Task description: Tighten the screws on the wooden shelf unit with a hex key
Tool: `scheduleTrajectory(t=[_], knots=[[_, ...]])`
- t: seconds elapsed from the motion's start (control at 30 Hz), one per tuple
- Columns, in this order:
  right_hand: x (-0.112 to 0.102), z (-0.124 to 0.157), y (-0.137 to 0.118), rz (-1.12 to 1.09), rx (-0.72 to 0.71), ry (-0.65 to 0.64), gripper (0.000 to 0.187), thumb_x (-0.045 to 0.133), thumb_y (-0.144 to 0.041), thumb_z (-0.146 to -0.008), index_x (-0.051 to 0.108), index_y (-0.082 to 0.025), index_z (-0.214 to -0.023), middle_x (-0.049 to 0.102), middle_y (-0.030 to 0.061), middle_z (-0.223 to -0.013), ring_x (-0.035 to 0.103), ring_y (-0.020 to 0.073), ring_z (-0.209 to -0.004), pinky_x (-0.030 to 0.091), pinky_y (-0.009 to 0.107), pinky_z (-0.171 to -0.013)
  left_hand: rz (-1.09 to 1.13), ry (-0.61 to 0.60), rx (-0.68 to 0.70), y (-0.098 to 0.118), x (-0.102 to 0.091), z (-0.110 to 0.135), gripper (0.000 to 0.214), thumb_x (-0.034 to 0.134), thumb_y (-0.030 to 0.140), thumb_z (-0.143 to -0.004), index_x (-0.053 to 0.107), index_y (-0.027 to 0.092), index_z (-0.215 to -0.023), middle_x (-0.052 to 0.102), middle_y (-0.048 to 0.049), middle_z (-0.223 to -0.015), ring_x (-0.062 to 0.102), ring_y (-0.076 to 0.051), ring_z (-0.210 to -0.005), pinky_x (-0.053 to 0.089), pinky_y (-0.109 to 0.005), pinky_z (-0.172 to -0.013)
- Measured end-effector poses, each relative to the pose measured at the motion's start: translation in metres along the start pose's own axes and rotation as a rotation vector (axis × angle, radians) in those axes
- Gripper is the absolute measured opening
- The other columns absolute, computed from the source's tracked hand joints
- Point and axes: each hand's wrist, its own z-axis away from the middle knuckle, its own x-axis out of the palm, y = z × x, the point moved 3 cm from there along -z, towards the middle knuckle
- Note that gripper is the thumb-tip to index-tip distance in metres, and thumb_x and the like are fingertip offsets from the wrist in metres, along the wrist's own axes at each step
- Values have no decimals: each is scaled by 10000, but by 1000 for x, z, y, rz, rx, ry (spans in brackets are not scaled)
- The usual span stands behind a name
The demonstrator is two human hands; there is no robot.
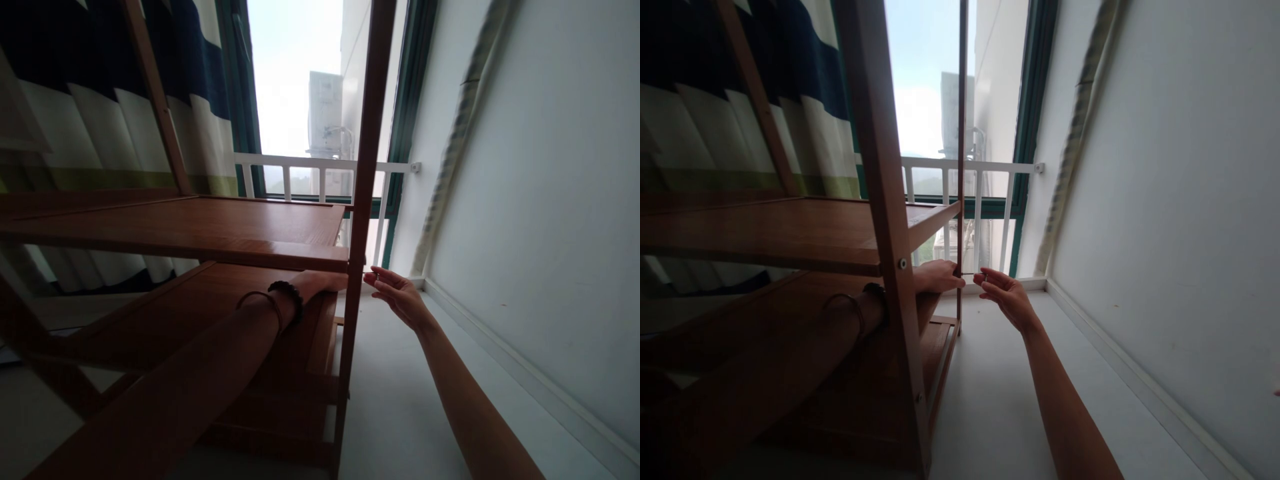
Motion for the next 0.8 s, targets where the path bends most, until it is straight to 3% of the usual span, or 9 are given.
scheduleTrajectory(t=[0.27, 0.47, 0.63, 0.8], knots=[[19, -6, 21, 182, -109, 130, 302, 662, -406, -680, 640, -137, -816, 669, 53, -695, 644, 170, -663, 484, 235, -468, -21, -44, 26, 4, -1, 3, 227, 559, 350, -676, 650, 171, -783, 665, -83, -831, 587, -238, -861, 428, -258, -701], [4, -7, 8, 185, -242, 352, 342, 583, -497, -730, 544, -164, -793, 558, -11, -597, 571, 111, -509, 363, 181, -347, -30, -20, 54, -1, 2, -3, 254, 565, 355, -684, 633, 174, -849, 663, -84, -887, 580, -242, -900, 430, -262, -721], [3, -5, -4, 180, -259, 333, 364, 541, -538, -748, 513, -175, -771, 523, -18, -573, 558, 104, -500, 361, 174, -350, 117, 36, 143, -6, 2, -4, 351, 585, 345, -690, 559, 190, -1004, 630, -72, -1007, 561, -214, -931, 427, -277, -777], [8, -5, -5, 261, -256, 273, 392, 500, -565, -763, 518, -174, -748, 500, -24, -517, 532, 97, -449, 358, 181, -344, 398, -9, 324, -6, 1, -3, 346, 621, 173, -627, 522, 167, -959, 623, -53, -970, 561, -171, -895, 434, -289, -785]])
